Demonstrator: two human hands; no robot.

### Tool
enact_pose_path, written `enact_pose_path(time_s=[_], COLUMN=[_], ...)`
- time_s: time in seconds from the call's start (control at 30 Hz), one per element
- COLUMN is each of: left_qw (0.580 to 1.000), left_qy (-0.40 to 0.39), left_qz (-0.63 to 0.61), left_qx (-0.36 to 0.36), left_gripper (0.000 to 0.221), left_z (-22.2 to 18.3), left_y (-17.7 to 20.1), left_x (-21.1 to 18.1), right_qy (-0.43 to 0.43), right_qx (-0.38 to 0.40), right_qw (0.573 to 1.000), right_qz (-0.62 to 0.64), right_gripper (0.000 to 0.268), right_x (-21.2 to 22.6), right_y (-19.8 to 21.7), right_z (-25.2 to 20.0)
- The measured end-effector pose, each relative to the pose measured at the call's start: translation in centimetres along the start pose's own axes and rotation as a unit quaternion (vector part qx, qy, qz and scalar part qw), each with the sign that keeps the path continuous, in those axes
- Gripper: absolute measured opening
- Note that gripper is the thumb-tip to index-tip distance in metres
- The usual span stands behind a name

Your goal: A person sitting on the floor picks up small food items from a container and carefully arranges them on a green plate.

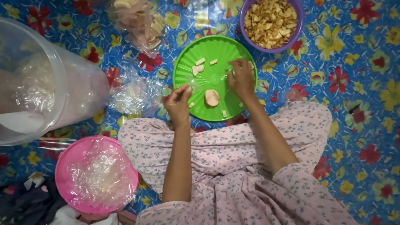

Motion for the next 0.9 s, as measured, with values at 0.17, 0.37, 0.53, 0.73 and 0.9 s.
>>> enact_pose_path(time_s=[0.17, 0.37, 0.53, 0.73, 0.9], left_qw=[1.000, 1.000, 1.000, 1.000, 1.000], left_qy=[-0.001, -0.007, -0.002, -0.011, 0.008], left_qz=[0.018, 0.029, 0.012, 0.011, 0.024], left_qx=[0.010, -0.008, -0.024, -0.004, 0.001], left_gripper=[0.024, 0.022, 0.023, 0.021, 0.023], left_z=[-0.3, 0.1, 0.3, 0.4, 0.0], left_y=[-0.2, 0.4, 0.5, 0.4, -0.1], left_x=[-0.3, -0.1, -0.1, 0.1, -0.4], right_qy=[0.009, 0.077, 0.159, 0.196, 0.207], right_qx=[-0.015, 0.014, 0.031, 0.019, -0.013], right_qw=[1.000, 0.997, 0.984, 0.980, 0.978], right_qz=[-0.004, 0.022, 0.069, -0.016, -0.029], right_gripper=[0.031, 0.030, 0.030, 0.041, 0.027], right_x=[-2.3, -0.2, 4.2, 7.2, 6.8], right_y=[0.0, -3.2, -3.2, -4.2, -4.5], right_z=[0.7, 2.6, 3.2, 2.5, 1.2])
Point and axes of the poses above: each hand's wrist, its own z-axis towards the middle knuckle, its own y-axis out of the back of the hand, x = y × z, the point moved 2 cm from there along z, towards the middle knuckle, and after that the axes turned 8 degrees about -z, right-handed, at the moved point
